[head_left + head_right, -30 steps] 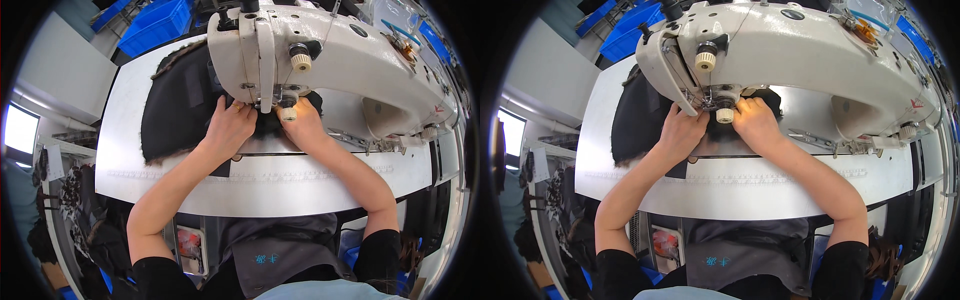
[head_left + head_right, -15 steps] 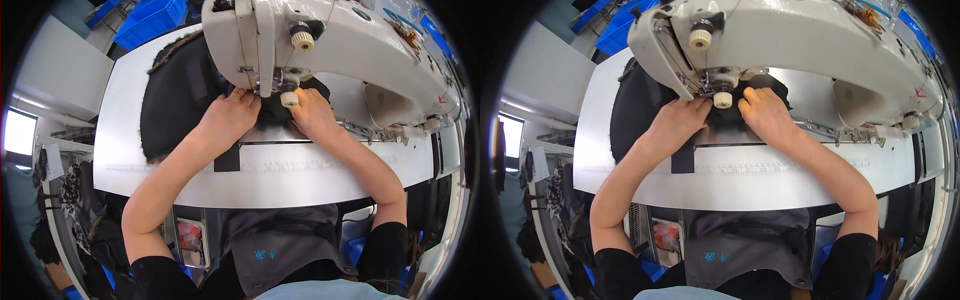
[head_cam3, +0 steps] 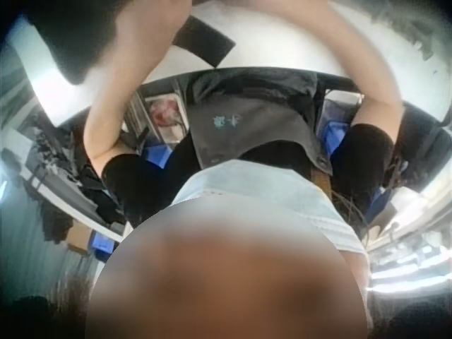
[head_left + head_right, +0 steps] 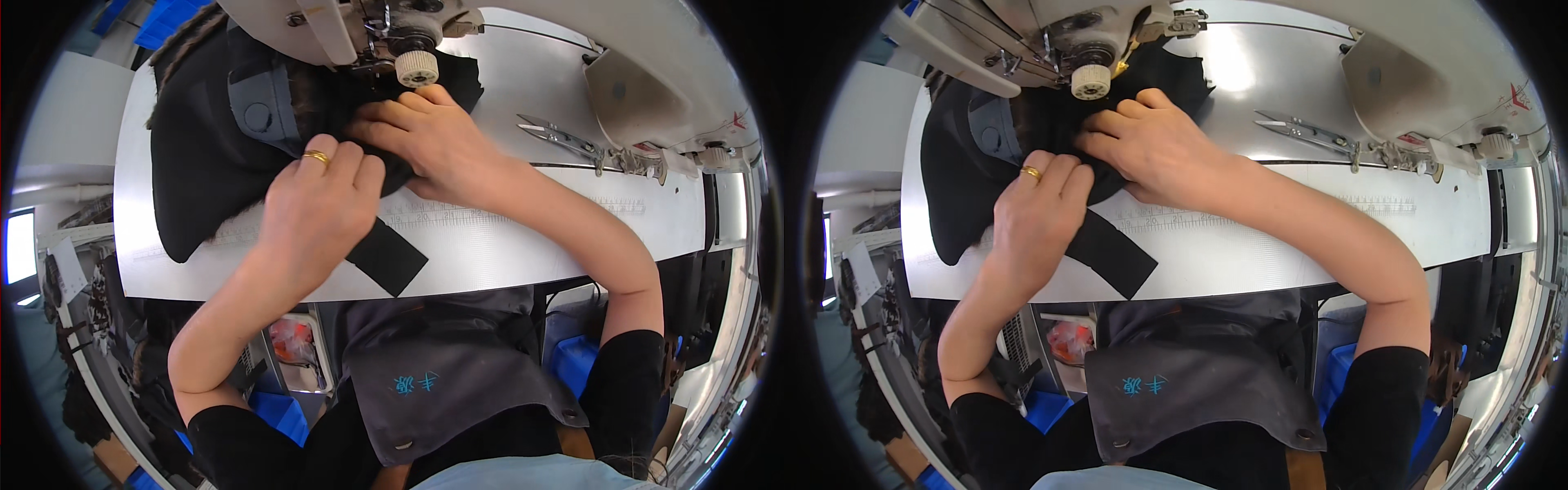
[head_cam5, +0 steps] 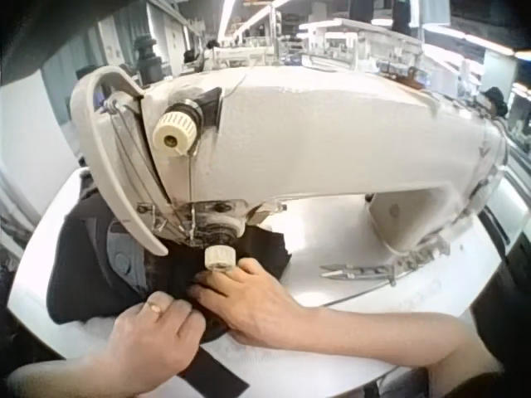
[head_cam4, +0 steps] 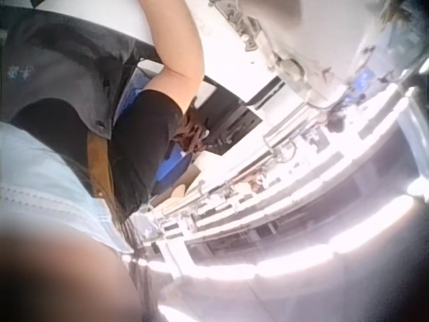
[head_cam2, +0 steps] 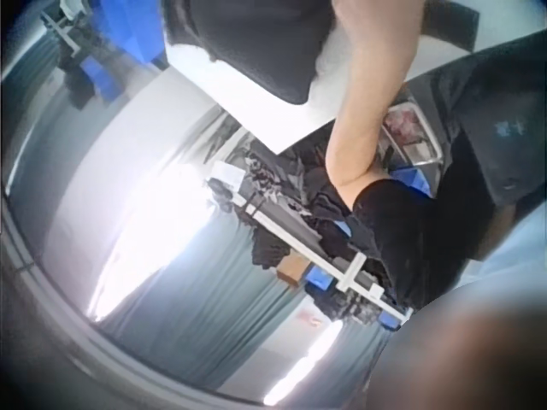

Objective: Sewing a fur lining or trim onto a black leather garment component using a sewing machine.

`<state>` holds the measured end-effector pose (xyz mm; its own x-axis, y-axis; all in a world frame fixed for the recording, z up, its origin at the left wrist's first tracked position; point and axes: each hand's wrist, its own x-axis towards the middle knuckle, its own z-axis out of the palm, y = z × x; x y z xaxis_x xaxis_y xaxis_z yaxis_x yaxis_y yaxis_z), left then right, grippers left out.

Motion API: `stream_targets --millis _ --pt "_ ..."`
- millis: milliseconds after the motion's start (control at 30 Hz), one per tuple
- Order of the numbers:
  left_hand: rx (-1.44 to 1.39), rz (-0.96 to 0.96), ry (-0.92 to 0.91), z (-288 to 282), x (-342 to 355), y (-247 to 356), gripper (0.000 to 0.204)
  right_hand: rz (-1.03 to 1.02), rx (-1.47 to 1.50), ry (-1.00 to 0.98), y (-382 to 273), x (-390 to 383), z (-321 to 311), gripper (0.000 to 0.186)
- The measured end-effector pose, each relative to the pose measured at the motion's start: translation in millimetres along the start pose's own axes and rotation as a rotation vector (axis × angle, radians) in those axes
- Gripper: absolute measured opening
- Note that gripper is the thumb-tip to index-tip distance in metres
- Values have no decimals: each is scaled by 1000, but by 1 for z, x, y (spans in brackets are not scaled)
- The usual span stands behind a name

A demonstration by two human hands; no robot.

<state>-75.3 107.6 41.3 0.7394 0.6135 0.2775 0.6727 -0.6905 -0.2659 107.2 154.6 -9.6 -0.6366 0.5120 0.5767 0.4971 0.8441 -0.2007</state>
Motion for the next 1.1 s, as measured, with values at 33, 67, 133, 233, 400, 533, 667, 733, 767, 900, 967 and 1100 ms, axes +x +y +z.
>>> stream_targets --millis 33,67,133,233,400,533,667,733,767,900,967,1100 --pt "-60 -9 21 0 -1 -2 16 17 41 -40 0 -3 3 24" --pt "-118 -28 39 0 -5 -4 15 20 48 -44 0 -7 6 24" --pt "-184 -44 51 -1 -8 -5 19 -23 41 -42 0 -16 9 17" --pt "91 95 -30 -14 5 -12 33 -76 -52 -40 -1 -14 6 12" --pt "240 341 -159 -16 29 -35 34 -69 0 -37 7 -17 2 18" --pt "398 210 -354 -12 25 -35 22 -61 44 6 16 -16 -2 23" --pt "448 113 -170 0 4 -21 24 -89 39 -30 19 -13 -5 23" --pt "278 -4 -154 2 1 -17 21 -81 22 -63 16 -12 -5 22" --pt "277 -6 -156 2 1 -18 21 -81 24 -64 14 -12 -5 22" --pt "162 19 -102 -2 11 -26 18 11 -95 -45 2 -5 4 19" --pt "110 40 -65 -5 16 -26 16 39 -168 -50 -1 -1 12 17" --pt "58 142 -34 6 12 -35 15 9 -155 4 2 1 22 13"
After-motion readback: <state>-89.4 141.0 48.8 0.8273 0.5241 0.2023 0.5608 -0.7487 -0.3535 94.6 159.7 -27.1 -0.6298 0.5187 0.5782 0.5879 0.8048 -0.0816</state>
